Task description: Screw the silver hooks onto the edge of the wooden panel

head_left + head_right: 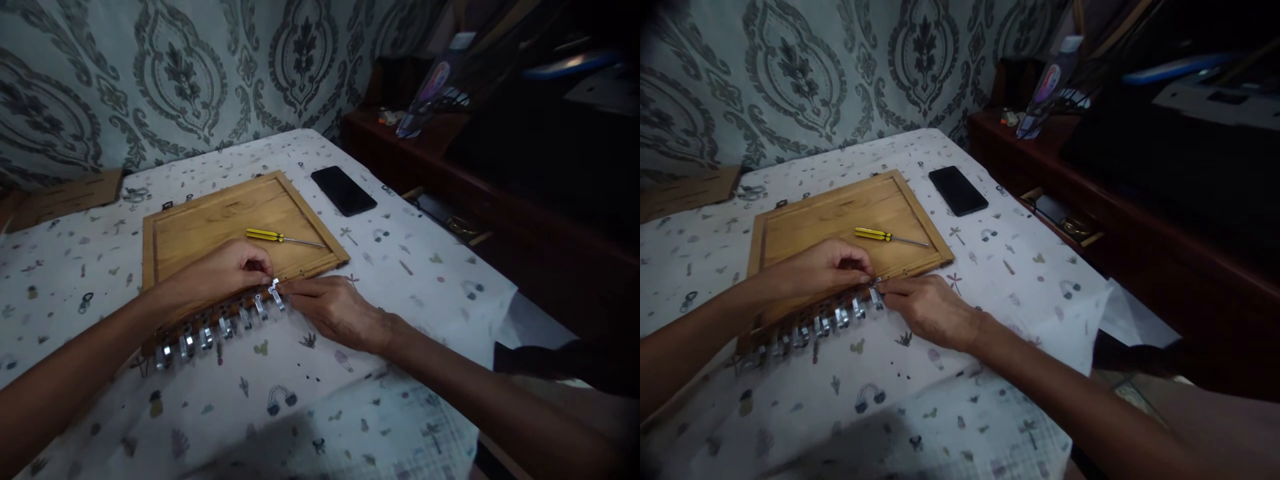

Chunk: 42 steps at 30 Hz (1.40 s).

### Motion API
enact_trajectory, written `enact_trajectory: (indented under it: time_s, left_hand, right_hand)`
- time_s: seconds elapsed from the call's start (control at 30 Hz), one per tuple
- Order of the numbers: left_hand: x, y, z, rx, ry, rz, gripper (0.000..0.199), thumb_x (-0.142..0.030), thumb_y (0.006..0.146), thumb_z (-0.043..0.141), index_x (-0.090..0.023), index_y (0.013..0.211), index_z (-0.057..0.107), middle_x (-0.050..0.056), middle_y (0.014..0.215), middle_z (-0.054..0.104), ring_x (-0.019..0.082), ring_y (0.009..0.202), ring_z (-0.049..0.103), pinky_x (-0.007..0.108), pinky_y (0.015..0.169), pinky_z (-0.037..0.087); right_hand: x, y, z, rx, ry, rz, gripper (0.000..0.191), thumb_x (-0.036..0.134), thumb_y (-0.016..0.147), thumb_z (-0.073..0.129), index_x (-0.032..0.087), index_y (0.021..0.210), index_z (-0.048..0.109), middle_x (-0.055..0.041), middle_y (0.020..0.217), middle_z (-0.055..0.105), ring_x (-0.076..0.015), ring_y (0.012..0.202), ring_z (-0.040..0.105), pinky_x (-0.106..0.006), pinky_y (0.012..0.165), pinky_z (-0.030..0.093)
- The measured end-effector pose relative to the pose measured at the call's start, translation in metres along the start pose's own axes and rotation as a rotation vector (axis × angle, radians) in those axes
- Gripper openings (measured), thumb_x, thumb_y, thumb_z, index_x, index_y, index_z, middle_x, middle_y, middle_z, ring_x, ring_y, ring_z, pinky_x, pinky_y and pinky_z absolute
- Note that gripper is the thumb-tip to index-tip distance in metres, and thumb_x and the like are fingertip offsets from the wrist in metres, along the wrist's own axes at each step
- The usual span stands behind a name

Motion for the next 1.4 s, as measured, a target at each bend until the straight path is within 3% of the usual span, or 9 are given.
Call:
enact_trajectory:
  time_s: [0.57,0.77,1.0,1.4]
  left_hand:
    - [-0.006,0.005,0.003,0.055,0.021,-0.043,0.008,-0.016,0.078,0.061,-0.015,0.074,0.068,-0.001,0.071,0.067,0.012,0.066,0.057,0.021,0.062,0.043]
    - [-0.009,0.009,0.005,0.112,0.023,-0.024,0.005,-0.018,0.074,0.061,-0.016,0.072,0.065,-0.002,0.069,0.063,0.011,0.064,0.054,0.021,0.059,0.041]
    - [-0.002,0.011,0.005,0.113,-0.061,-0.054,0.012,-0.026,0.071,0.065,-0.016,0.069,0.059,-0.002,0.066,0.058,0.011,0.063,0.05,0.022,0.058,0.039]
    - [0.003,0.014,0.005,0.126,-0.045,-0.064,0.014,-0.03,0.071,0.066,-0.016,0.07,0.062,-0.001,0.067,0.062,0.012,0.063,0.054,0.023,0.061,0.043]
  right_hand:
    - [0.001,0.001,-0.002,0.011,-0.003,0.002,0.031,-0.001,0.092,0.043,0.015,0.087,0.07,-0.0068,0.108,0.078,-0.0155,0.089,0.075,-0.026,0.071,0.059]
    - [0.0,0.0,0.001,0.074,0.024,0.048,0.032,0.001,0.095,0.043,0.016,0.09,0.071,-0.0066,0.102,0.077,-0.0152,0.088,0.073,-0.026,0.073,0.059]
    - [-0.003,-0.001,0.003,0.091,0.063,0.061,0.029,0.0,0.093,0.047,0.017,0.09,0.071,-0.0071,0.103,0.076,-0.0155,0.091,0.072,-0.027,0.077,0.058]
    - [-0.002,0.0,0.003,0.106,0.012,0.057,0.029,0.001,0.093,0.045,0.017,0.089,0.069,-0.006,0.099,0.076,-0.0139,0.084,0.07,-0.025,0.072,0.055]
Point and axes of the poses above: each hand's wrist, its own y-axis towards the middle knuckle, its own z-axis out of the palm, x = y × z, the point moved 3 cm from there along y, towards the middle knuckle
